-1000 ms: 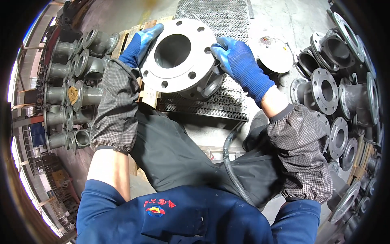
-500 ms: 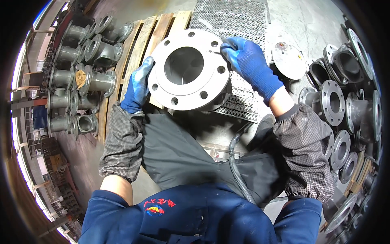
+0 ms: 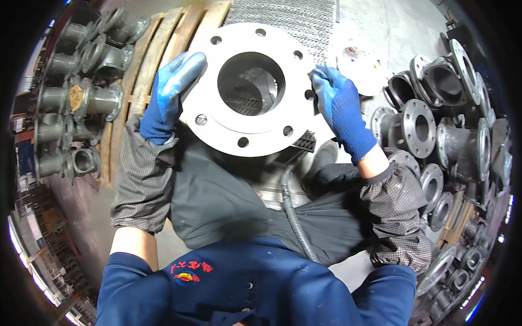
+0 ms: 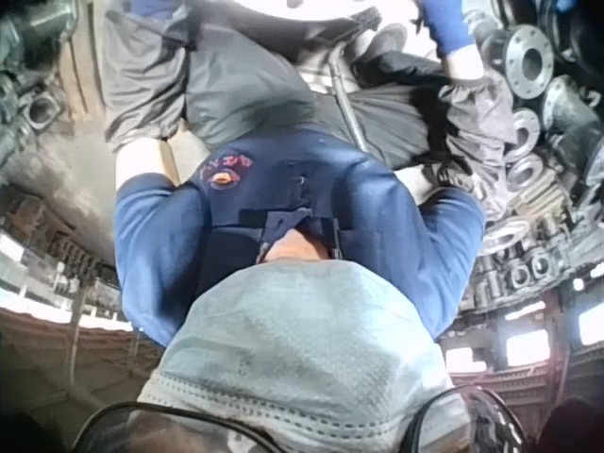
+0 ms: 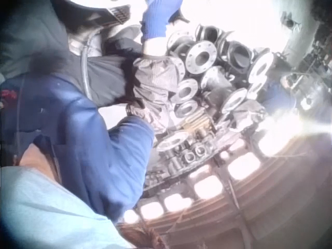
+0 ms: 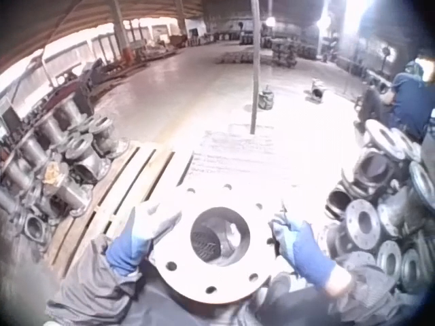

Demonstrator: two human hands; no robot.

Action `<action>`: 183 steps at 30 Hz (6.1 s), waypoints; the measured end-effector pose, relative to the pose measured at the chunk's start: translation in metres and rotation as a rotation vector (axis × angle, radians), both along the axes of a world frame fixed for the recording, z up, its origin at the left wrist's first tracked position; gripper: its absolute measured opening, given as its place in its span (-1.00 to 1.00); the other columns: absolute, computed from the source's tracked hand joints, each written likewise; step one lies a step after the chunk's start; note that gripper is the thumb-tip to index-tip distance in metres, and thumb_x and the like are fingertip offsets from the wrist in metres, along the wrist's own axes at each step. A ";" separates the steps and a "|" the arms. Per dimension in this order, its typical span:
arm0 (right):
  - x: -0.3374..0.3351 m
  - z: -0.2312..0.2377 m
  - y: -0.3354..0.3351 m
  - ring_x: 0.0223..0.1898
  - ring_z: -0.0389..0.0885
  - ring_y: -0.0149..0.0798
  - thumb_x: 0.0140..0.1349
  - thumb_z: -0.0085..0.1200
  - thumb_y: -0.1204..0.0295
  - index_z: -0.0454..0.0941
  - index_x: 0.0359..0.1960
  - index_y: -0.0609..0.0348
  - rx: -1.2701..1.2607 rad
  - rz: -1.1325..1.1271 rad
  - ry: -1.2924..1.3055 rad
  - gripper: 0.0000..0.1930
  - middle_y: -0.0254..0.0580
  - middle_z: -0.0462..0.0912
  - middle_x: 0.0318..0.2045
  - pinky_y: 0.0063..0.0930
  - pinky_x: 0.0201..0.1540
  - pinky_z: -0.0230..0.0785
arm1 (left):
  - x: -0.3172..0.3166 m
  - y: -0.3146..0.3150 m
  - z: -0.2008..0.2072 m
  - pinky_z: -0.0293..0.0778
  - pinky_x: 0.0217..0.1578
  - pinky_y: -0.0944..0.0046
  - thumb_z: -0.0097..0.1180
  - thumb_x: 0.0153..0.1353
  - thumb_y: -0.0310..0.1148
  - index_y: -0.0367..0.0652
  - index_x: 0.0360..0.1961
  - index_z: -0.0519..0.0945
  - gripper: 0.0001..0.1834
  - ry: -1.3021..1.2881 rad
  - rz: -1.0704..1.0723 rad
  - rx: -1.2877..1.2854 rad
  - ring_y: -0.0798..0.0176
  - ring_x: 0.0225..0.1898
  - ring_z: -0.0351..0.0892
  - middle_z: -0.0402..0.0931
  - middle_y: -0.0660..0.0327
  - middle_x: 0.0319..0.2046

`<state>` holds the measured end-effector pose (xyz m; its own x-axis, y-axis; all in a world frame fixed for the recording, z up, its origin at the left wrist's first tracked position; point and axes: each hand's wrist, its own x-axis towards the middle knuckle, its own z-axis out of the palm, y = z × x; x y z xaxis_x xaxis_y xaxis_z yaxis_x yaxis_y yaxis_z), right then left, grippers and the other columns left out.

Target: The person handles various metal pipe fittings and valve bodies, turning them over by hand to check all sides while using a small scribe-like tool to point at or clear debris from specific areas.

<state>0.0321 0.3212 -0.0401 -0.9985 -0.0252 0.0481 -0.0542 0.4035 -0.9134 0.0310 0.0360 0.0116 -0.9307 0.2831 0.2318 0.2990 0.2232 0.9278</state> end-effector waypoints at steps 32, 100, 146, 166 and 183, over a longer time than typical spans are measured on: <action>-0.033 -0.057 0.082 -0.20 0.56 -0.26 0.30 -0.27 0.42 0.51 -0.15 0.36 -0.197 -0.042 -0.128 -0.68 -0.07 0.60 -0.20 -0.42 -0.09 0.36 | -0.090 0.112 -0.030 0.47 -0.30 0.10 -0.02 0.09 -0.29 0.07 -0.18 0.58 -0.74 0.377 0.071 -0.266 -0.03 -0.35 0.56 0.55 0.02 -0.37; -0.066 0.049 0.053 -0.54 0.59 -0.11 0.13 -0.12 0.40 0.38 -0.16 0.05 1.601 0.560 0.512 -0.78 -0.22 0.57 -0.56 -0.17 -0.61 0.39 | -0.105 0.110 0.009 0.47 -0.27 0.15 0.07 0.02 -0.26 -0.19 -0.24 0.60 -0.70 0.267 -0.021 -0.118 -0.04 -0.29 0.57 0.58 -0.05 -0.35; -0.013 -0.026 0.020 -0.08 0.53 -0.21 0.37 -0.31 0.13 0.32 0.10 0.33 -0.607 0.062 -0.339 -0.50 -0.06 0.51 -0.04 -0.33 -0.12 0.48 | -0.103 0.060 -0.011 0.47 -0.41 0.44 0.29 0.01 -0.16 -0.38 0.05 0.44 -0.35 0.068 0.031 0.015 0.45 -0.45 0.55 0.61 0.12 -0.38; -0.050 0.008 -0.173 -0.35 0.46 -0.40 0.29 -0.30 0.44 0.42 -0.32 0.32 -0.083 0.439 0.191 -0.77 -0.17 0.53 -0.40 -0.51 -0.29 0.34 | -0.011 -0.148 -0.022 0.36 -0.53 0.41 0.22 0.10 -0.15 -0.37 -0.42 0.61 -0.61 -0.087 0.718 0.230 0.45 -0.57 0.43 0.53 0.22 -0.59; -0.009 -0.093 -0.466 -0.52 0.33 -0.57 0.32 -0.12 0.30 0.49 -0.22 0.24 -0.506 0.720 -0.418 -0.75 -0.48 0.41 -0.55 -0.70 -0.44 0.22 | 0.174 -0.321 -0.077 0.45 -0.20 0.31 0.24 0.10 -0.26 -0.35 -0.14 0.53 -0.60 -0.044 1.309 0.012 0.36 -0.27 0.52 0.59 0.12 -0.28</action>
<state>0.0228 -0.1451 -0.1326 -0.6912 -0.7102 -0.1340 0.2337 -0.0442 -0.9713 0.2055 -0.2852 -0.0654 -0.5195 -0.8330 0.1903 -0.1626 0.3150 0.9350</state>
